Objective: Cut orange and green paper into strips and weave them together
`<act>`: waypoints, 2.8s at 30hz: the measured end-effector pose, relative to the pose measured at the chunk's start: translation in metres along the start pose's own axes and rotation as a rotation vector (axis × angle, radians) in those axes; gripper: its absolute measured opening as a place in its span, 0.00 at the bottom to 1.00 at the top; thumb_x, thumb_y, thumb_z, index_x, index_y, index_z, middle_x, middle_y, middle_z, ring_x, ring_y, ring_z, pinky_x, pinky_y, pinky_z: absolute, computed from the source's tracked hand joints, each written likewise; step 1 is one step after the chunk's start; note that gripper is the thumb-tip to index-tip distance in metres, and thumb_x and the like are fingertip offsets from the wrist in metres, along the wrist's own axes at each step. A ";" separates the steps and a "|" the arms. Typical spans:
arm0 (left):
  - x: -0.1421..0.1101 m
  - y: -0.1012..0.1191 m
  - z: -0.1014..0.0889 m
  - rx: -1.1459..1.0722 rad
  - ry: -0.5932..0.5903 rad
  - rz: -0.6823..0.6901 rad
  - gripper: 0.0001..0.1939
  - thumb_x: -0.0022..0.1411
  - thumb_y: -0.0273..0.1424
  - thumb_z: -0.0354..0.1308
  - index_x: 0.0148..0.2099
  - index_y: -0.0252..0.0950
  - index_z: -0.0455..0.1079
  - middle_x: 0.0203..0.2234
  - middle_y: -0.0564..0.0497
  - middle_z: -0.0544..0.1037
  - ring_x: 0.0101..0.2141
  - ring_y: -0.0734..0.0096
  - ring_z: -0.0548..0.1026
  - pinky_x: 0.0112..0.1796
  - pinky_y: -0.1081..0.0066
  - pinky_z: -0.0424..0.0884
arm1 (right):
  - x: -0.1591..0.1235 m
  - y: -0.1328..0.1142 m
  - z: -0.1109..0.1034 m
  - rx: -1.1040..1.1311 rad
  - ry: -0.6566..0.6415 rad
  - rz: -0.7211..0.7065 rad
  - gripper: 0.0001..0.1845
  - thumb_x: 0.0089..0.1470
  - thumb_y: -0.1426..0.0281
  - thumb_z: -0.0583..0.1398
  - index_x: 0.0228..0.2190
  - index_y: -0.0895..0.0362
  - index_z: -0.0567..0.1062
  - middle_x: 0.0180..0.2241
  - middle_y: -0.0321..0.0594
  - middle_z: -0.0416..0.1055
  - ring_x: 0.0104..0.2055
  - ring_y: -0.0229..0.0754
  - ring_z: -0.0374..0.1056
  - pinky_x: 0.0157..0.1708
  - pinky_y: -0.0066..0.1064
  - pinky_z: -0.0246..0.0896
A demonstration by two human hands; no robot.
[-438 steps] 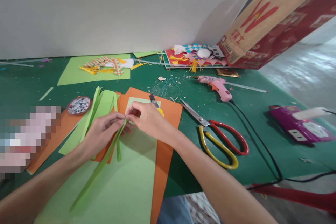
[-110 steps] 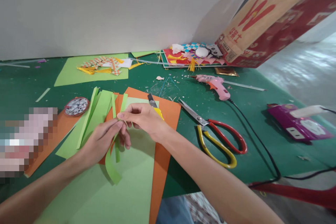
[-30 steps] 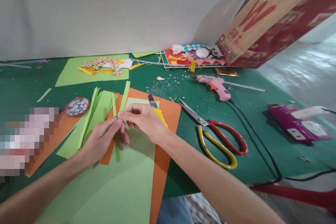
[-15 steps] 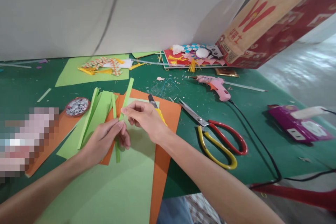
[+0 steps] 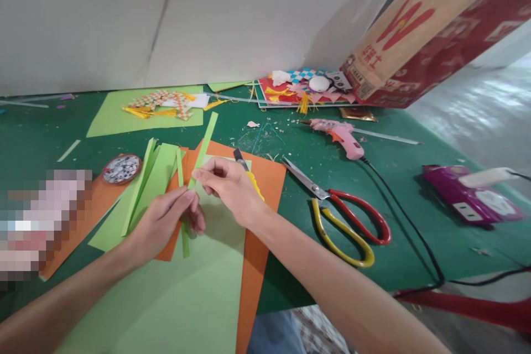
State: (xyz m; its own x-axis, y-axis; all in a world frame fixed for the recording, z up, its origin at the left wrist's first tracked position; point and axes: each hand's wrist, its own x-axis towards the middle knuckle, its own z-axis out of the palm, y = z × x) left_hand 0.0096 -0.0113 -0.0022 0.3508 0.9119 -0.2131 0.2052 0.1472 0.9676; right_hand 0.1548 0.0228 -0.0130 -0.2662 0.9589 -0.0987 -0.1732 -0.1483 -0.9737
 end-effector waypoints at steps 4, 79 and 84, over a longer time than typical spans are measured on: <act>0.000 0.001 0.001 0.002 0.011 0.001 0.14 0.64 0.33 0.43 0.25 0.37 0.57 0.17 0.53 0.74 0.19 0.75 0.72 0.24 0.74 0.68 | 0.000 -0.002 0.001 -0.002 0.007 0.024 0.14 0.45 0.63 0.62 0.18 0.56 0.66 0.16 0.29 0.58 0.20 0.30 0.51 0.19 0.27 0.40; 0.002 0.001 -0.001 0.002 0.013 0.009 0.15 0.65 0.31 0.40 0.25 0.37 0.55 0.17 0.53 0.74 0.19 0.76 0.72 0.22 0.76 0.68 | -0.002 -0.002 0.005 -0.023 -0.067 0.093 0.12 0.46 0.65 0.62 0.20 0.56 0.65 0.16 0.28 0.59 0.19 0.29 0.52 0.19 0.26 0.41; 0.003 0.000 -0.001 -0.007 0.013 0.011 0.14 0.64 0.30 0.40 0.26 0.37 0.56 0.17 0.53 0.73 0.19 0.75 0.72 0.23 0.75 0.69 | -0.003 -0.002 0.005 -0.009 -0.109 0.087 0.12 0.46 0.66 0.62 0.19 0.56 0.65 0.18 0.30 0.62 0.21 0.30 0.55 0.20 0.27 0.44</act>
State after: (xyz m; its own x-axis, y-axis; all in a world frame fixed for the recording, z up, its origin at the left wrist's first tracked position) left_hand 0.0099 -0.0084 -0.0024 0.3409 0.9185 -0.2003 0.1953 0.1392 0.9708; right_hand 0.1509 0.0194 -0.0094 -0.3813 0.9104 -0.1608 -0.1365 -0.2274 -0.9642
